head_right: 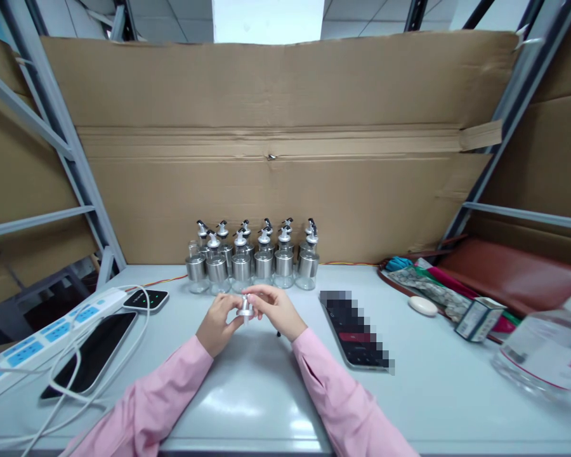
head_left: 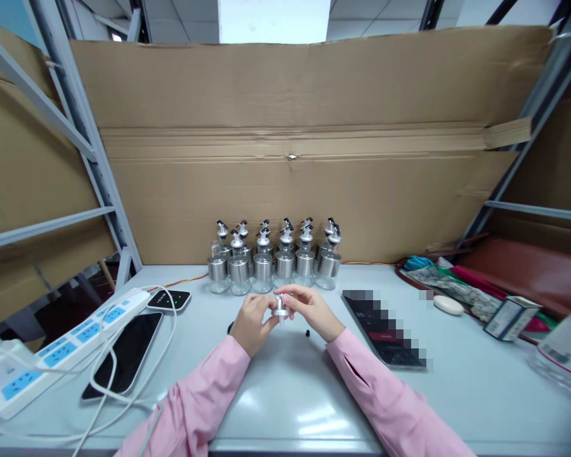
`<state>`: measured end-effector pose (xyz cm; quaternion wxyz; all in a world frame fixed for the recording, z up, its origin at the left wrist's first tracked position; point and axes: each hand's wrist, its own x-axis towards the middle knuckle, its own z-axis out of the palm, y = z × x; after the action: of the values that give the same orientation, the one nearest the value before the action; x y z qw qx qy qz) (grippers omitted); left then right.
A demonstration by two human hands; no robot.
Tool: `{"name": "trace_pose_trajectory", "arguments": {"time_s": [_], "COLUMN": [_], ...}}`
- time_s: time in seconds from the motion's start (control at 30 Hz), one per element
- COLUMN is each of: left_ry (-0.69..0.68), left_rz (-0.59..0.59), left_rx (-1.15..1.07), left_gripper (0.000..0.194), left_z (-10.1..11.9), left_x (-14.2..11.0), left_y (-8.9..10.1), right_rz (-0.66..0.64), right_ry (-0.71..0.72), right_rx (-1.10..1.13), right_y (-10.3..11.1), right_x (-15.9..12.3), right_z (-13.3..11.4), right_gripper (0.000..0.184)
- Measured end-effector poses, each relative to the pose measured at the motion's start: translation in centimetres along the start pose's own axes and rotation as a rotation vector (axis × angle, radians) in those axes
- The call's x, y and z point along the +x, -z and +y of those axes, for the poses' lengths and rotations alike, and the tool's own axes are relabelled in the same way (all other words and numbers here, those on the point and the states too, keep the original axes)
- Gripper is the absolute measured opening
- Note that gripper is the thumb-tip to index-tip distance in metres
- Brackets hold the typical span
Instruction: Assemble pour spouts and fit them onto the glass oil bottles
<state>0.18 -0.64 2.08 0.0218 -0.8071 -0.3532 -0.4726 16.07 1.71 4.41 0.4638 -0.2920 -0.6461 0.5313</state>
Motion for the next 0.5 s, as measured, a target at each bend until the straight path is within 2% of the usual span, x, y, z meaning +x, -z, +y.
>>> {"name": "trace_pose_trajectory", "arguments": {"time_s": [0.1, 0.23, 0.33, 0.4, 0.5], "left_ry": [0.003, -0.057, -0.088, -0.126, -0.207], "left_rz": [-0.030, -0.080, -0.108, -0.096, -0.074], "left_rx": [-0.019, 0.029, 0.088, 0.131, 0.177], "left_gripper": [0.012, 0.035, 0.038, 0.041, 0.049], "left_z": [0.1, 0.1, 0.1, 0.1, -0.1], "left_x": [0.1, 0.2, 0.3, 0.3, 0.4], "left_y": [0.1, 0.4, 0.6, 0.7, 0.6], "right_rz": [0.014, 0.044, 0.041, 0.013, -0.105], "right_ry": [0.006, -0.009, -0.008, -0.006, -0.048], "right_rx": [0.042, 0.054, 0.030, -0.010, -0.148], "right_y": [0.2, 0.2, 0.2, 0.4, 1.8], "right_x": [0.1, 0.2, 0.3, 0.3, 0.2], "right_z": [0.0, 0.1, 0.1, -0.2, -0.6], "right_gripper": [0.034, 0.034, 0.035, 0.036, 0.036]}}
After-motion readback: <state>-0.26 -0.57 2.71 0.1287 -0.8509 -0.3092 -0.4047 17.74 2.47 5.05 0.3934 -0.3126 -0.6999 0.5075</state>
